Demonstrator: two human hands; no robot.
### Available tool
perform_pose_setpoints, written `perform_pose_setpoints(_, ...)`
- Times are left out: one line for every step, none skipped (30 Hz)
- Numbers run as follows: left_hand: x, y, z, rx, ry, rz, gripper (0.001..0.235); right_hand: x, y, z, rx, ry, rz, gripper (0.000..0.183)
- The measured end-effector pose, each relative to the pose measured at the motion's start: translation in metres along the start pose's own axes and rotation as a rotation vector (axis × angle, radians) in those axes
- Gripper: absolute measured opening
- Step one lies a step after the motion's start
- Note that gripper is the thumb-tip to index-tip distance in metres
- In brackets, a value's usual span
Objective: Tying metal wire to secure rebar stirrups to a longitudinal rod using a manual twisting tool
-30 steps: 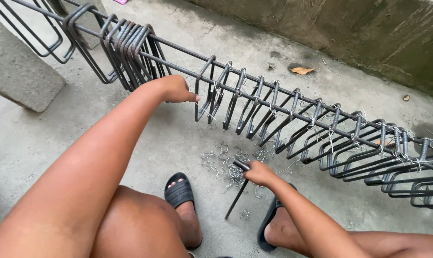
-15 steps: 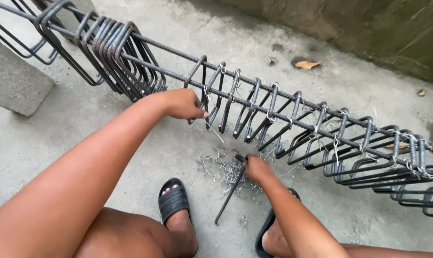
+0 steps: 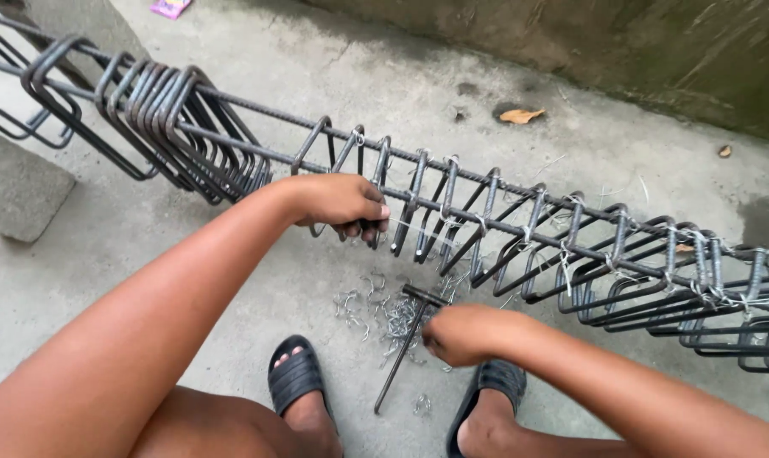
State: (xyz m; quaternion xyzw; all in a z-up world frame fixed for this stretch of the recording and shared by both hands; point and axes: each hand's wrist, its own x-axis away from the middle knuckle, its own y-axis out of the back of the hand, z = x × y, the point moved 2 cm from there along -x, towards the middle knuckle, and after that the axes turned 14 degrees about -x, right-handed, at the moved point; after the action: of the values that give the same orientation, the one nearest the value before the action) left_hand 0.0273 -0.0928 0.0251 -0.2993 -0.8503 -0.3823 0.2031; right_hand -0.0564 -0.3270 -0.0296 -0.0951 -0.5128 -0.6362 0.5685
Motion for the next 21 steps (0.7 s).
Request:
perform_pose_setpoints(0.008,0.001,-0.015,-0.01,-0.007,-0.006,0.029,0.029,0.017,0.005,0.003,-0.002,-0.013,0.033)
perform_pose_setpoints(0.015,0.002,-0.029,0.072,0.0,0.011,0.03,0.058,0.033,0.009,-0.01,-0.005,0.069,0.028)
perform_pose_setpoints(0.023,0.002,-0.043,0.153,0.005,0.028,0.03,0.086,0.047,0.014,-0.024,-0.007,0.151,0.029)
perform_pose_setpoints(0.019,0.001,-0.043,0.149,0.0,0.021,0.03,0.107,0.066,0.014,-0.019,-0.009,0.144,0.029)
perform_pose_setpoints(0.015,-0.001,-0.045,0.21,-0.074,0.055,0.027,0.128,0.088,0.015,-0.137,0.025,-0.041,0.03)
perform_pose_setpoints(0.01,-0.005,-0.048,0.27,-0.147,0.096,0.025,0.15,0.107,0.014,-0.261,0.061,-0.224,0.032)
perform_pose_setpoints(0.012,-0.007,-0.054,0.266,-0.152,0.097,0.025,0.156,0.115,0.002,-0.261,0.059,-0.23,0.032)
perform_pose_setpoints(0.013,-0.01,-0.062,0.235,-0.165,0.124,0.024,0.166,0.126,-0.009,-0.194,0.113,-0.484,0.029)
perform_pose_setpoints(0.015,-0.013,-0.07,0.204,-0.178,0.151,0.024,0.177,0.137,-0.02,-0.12,0.167,-0.737,0.029)
perform_pose_setpoints(0.015,-0.016,-0.079,0.187,-0.187,0.151,0.024,0.178,0.138,-0.026,-0.12,0.163,-0.756,0.029)
perform_pose_setpoints(0.015,-0.02,-0.088,0.168,-0.203,0.172,0.025,0.178,0.138,-0.031,-0.168,0.197,-0.744,0.028)
perform_pose_setpoints(0.018,-0.026,-0.095,0.152,-0.214,0.194,0.027,0.178,0.137,-0.036,-0.218,0.234,-0.728,0.027)
perform_pose_setpoints(0.02,-0.028,-0.104,0.138,-0.219,0.195,0.027,0.175,0.132,-0.036,-0.219,0.232,-0.742,0.027)
perform_pose_setpoints(0.023,-0.031,-0.111,0.13,-0.238,0.186,0.027,0.169,0.127,-0.036,-0.237,0.247,-0.692,0.027)
perform_pose_setpoints(0.026,-0.034,-0.116,0.121,-0.257,0.178,0.028,0.163,0.122,-0.034,-0.255,0.262,-0.641,0.028)
perform_pose_setpoints(0.024,-0.037,-0.117,0.119,-0.259,0.174,0.028,0.165,0.12,-0.025,-0.252,0.263,-0.644,0.028)
perform_pose_setpoints(0.022,-0.04,-0.118,0.141,-0.272,0.155,0.029,0.166,0.118,-0.015,-0.23,0.218,-0.607,0.024)
perform_pose_setpoints(0.022,-0.044,-0.117,0.167,-0.281,0.134,0.031,0.167,0.114,-0.004,-0.208,0.176,-0.566,0.022)
perform_pose_setpoints(0.027,-0.045,-0.118,0.169,-0.279,0.129,0.031,0.165,0.114,-0.005,-0.205,0.181,-0.564,0.022)
perform_pose_setpoints(0.032,-0.043,-0.119,0.142,-0.281,0.121,0.029,0.163,0.116,-0.007,-0.246,0.144,-0.532,0.021)
perform_pose_setpoints(0.036,-0.041,-0.121,0.115,-0.283,0.112,0.026,0.161,0.118,-0.008,-0.288,0.108,-0.5,0.021)
